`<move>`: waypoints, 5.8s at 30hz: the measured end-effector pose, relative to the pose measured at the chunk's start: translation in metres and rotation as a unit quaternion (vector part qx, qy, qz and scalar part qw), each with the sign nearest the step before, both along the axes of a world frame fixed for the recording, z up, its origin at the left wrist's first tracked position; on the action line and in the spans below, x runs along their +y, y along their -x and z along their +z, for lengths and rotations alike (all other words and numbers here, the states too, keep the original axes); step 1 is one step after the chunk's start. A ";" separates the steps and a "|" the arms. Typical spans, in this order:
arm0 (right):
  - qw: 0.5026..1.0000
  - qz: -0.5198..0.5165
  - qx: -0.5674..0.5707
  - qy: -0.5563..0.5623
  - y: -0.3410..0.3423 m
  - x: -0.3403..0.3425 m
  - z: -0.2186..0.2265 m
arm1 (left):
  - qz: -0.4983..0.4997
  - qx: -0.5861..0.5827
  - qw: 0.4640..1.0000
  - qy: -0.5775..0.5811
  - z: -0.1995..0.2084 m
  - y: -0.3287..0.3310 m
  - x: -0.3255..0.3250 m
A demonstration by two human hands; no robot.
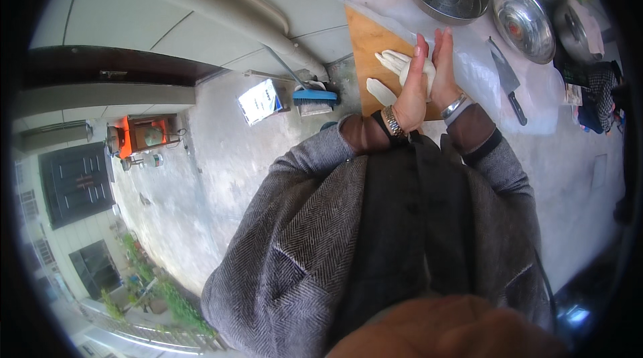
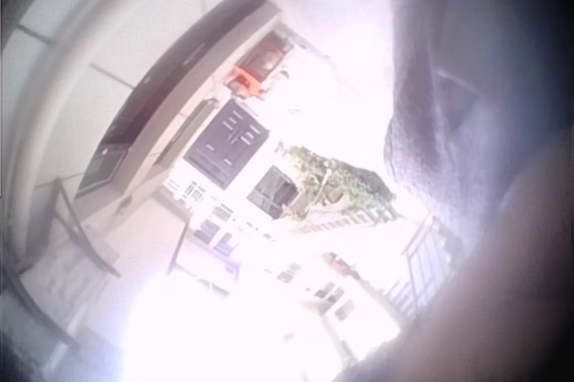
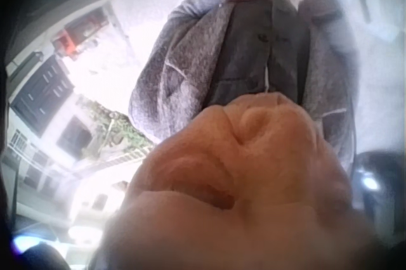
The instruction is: The person rolls small pieces of dough between their palms to form long, thin strands on a wooden cutting board. They then coil one strand into a spiral and place it on the board. The person pours oil from a bottle into a metal bowl and rubs the oil around the bowl's interior before returning to roll more dough strands.
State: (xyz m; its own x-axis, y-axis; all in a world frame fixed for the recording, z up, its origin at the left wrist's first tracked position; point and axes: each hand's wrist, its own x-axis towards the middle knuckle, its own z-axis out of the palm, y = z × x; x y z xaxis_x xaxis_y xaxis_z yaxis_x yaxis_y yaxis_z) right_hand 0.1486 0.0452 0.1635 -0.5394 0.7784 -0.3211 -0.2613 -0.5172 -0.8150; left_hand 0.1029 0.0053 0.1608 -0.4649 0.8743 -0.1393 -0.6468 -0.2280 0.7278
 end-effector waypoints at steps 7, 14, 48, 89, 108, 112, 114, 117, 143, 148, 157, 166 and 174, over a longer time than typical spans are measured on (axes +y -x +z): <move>0.995 0.020 -0.017 -0.100 0.002 -0.001 0.016 | 0.011 0.010 1.000 0.020 -0.011 -0.003 -0.005; 0.994 0.035 -0.001 -0.102 0.000 -0.009 0.024 | -0.041 -0.058 0.997 0.017 0.027 0.008 0.003; 0.921 0.203 -0.200 -0.267 -0.041 0.036 -0.070 | -0.100 0.645 0.718 0.241 -0.070 0.110 -0.031; 0.967 0.065 0.079 0.233 -0.020 0.033 -0.051 | -0.170 -0.026 0.968 0.183 -0.048 0.026 -0.053; 0.964 0.021 0.146 0.223 -0.020 0.039 0.024 | -0.375 0.149 0.907 0.119 -0.020 0.036 -0.052; 0.936 0.183 0.249 0.166 -0.039 0.054 0.008 | -0.404 0.259 0.874 0.082 -0.028 0.038 -0.052; 0.930 0.209 0.261 0.155 -0.041 0.054 0.008 | -0.416 0.219 0.869 0.155 -0.028 0.039 -0.048; 0.949 0.184 0.243 0.076 -0.032 0.038 0.020 | -0.237 0.200 0.946 0.094 -0.016 0.047 -0.031; 0.952 0.053 0.046 -0.297 0.005 0.028 0.071 | -0.117 0.196 0.968 -0.109 0.070 0.006 -0.007; 0.952 0.123 0.025 -0.279 0.001 -0.007 0.062 | 0.031 0.343 0.936 -0.069 0.069 0.039 0.012; 0.984 0.066 0.131 -0.105 0.007 0.015 0.067 | -0.051 0.135 0.983 -0.116 0.065 0.009 -0.005; 0.955 0.078 0.106 -0.267 0.013 0.017 0.060 | -0.006 0.047 0.995 -0.084 0.051 0.013 -0.002; 0.954 0.134 0.093 -0.250 0.008 -0.008 0.057 | 0.067 0.042 0.994 -0.077 0.048 0.039 0.013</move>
State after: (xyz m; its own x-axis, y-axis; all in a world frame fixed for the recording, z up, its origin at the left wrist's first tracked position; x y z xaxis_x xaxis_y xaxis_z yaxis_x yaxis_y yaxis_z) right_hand 0.1411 0.0377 0.2209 -0.7520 0.6356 0.1746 -0.3380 -0.1445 -0.9300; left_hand 0.0635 0.0178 0.2086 -0.5825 0.8121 0.0352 -0.5420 -0.4203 0.7277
